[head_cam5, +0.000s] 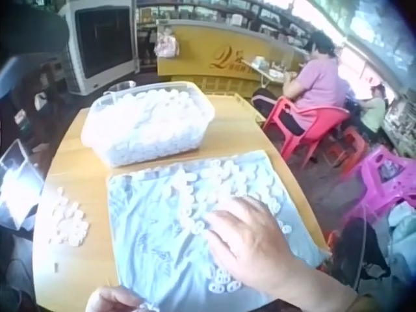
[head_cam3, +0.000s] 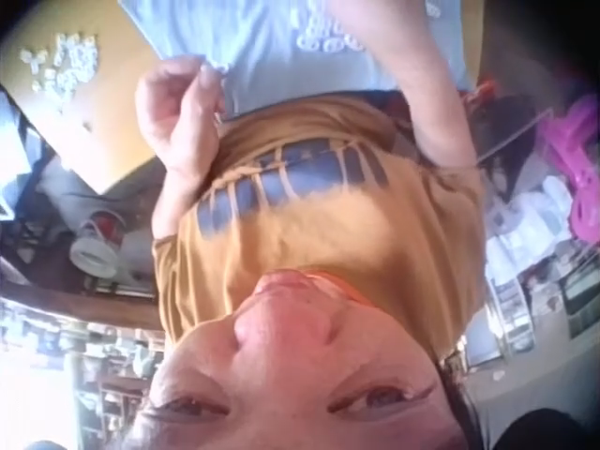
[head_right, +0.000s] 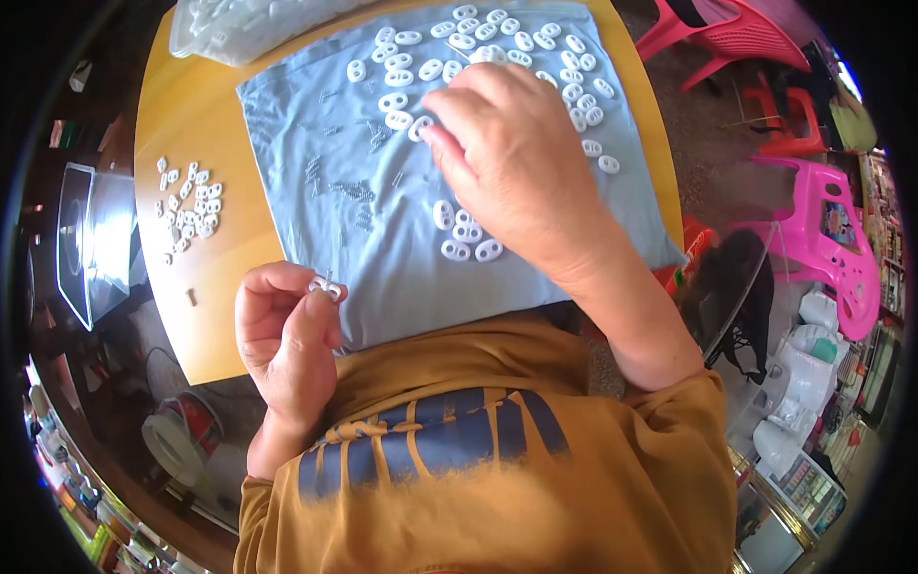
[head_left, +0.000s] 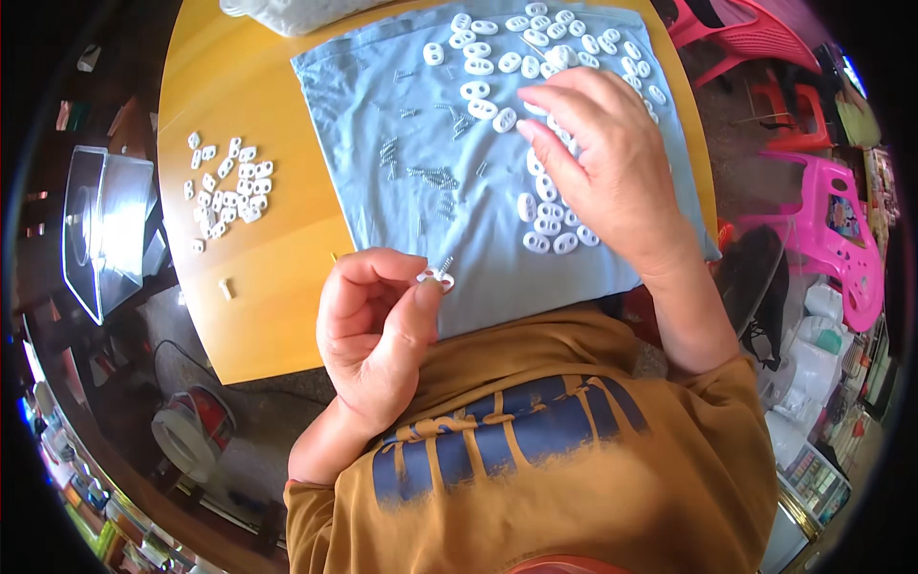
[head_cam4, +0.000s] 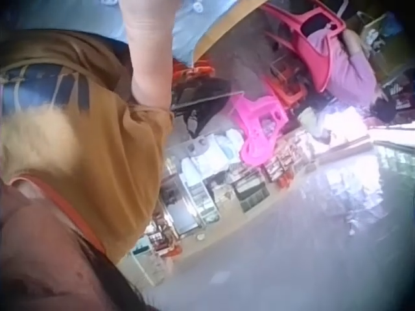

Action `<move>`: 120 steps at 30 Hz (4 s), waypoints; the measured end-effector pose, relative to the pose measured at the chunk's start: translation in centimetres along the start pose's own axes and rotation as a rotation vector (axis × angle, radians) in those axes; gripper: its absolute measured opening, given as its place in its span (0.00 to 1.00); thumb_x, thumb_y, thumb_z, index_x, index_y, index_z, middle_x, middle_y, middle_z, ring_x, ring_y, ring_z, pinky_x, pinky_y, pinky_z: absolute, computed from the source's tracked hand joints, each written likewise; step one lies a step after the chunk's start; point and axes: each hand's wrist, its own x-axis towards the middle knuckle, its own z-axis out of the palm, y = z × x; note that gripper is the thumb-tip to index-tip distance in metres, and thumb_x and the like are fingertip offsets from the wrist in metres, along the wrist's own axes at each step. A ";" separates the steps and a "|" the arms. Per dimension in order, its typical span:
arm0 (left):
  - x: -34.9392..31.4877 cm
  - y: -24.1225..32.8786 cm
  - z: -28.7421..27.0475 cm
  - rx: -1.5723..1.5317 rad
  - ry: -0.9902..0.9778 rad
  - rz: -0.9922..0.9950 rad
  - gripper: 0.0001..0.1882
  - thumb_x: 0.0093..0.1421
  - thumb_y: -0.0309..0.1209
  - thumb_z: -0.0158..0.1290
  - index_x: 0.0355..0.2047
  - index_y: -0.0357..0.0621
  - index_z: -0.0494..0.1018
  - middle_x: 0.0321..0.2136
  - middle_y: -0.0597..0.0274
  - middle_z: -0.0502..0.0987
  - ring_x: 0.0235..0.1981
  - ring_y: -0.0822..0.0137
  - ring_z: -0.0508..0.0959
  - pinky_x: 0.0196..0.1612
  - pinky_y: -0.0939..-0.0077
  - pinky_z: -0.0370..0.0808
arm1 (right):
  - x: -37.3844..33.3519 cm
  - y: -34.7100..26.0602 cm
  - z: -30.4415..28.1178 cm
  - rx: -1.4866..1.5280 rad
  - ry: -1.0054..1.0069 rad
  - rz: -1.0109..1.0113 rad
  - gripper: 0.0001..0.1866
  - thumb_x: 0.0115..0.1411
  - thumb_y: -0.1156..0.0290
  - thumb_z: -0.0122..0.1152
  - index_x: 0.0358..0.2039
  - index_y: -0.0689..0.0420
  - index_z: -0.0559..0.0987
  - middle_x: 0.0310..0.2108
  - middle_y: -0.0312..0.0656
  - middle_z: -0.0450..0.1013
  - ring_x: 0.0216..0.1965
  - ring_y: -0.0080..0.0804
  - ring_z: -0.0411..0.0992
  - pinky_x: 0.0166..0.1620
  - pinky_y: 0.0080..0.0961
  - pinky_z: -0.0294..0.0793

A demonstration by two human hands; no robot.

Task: Assembling small white plastic button components with metal loop pins at a workstation.

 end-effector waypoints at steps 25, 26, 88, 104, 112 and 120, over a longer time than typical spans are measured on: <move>10.4 4.2 2.5 0.004 -0.036 -0.088 0.09 0.56 0.19 0.50 0.38 0.37 0.66 0.26 0.65 0.73 0.21 0.82 0.68 0.25 0.89 0.66 | 5.2 1.2 -0.9 1.210 -0.328 0.630 0.09 0.51 0.83 0.57 0.33 0.62 0.70 0.34 0.40 0.72 0.37 0.22 0.70 0.42 0.20 0.70; 10.6 4.0 2.6 -0.023 -0.026 -0.064 0.09 0.56 0.19 0.50 0.38 0.37 0.66 0.26 0.65 0.73 0.21 0.82 0.67 0.25 0.89 0.66 | 5.5 1.2 -0.8 1.287 -0.333 0.624 0.08 0.53 0.81 0.56 0.34 0.61 0.70 0.36 0.40 0.71 0.37 0.21 0.69 0.42 0.19 0.69; 11.3 1.2 1.5 -0.267 -0.138 -0.228 0.20 0.58 0.19 0.48 0.51 0.36 0.60 0.35 0.56 0.74 0.29 0.73 0.74 0.32 0.82 0.74 | 5.5 1.4 1.9 0.948 -0.250 0.191 0.16 0.54 0.77 0.58 0.44 0.64 0.73 0.32 0.41 0.70 0.28 0.25 0.70 0.31 0.18 0.71; 10.8 0.8 1.1 -0.147 -0.271 -0.028 0.20 0.59 0.18 0.46 0.53 0.32 0.61 0.37 0.53 0.75 0.30 0.70 0.77 0.33 0.82 0.75 | 5.2 1.5 2.0 0.912 -0.255 0.054 0.21 0.56 0.72 0.56 0.50 0.65 0.69 0.36 0.44 0.68 0.29 0.28 0.68 0.32 0.21 0.69; 10.6 0.6 0.9 0.116 -0.228 0.115 0.16 0.57 0.20 0.50 0.46 0.33 0.67 0.30 0.57 0.76 0.26 0.72 0.78 0.28 0.83 0.74 | 5.0 1.3 2.2 1.015 -0.227 0.037 0.19 0.58 0.74 0.54 0.50 0.64 0.69 0.34 0.43 0.68 0.20 0.20 0.68 0.24 0.17 0.69; 10.9 0.7 1.0 0.249 -0.235 0.241 0.11 0.57 0.20 0.49 0.42 0.32 0.68 0.28 0.57 0.76 0.27 0.70 0.79 0.28 0.81 0.75 | 4.5 0.9 2.8 1.042 -0.167 0.053 0.17 0.58 0.77 0.53 0.48 0.66 0.70 0.33 0.42 0.69 0.20 0.19 0.67 0.23 0.15 0.68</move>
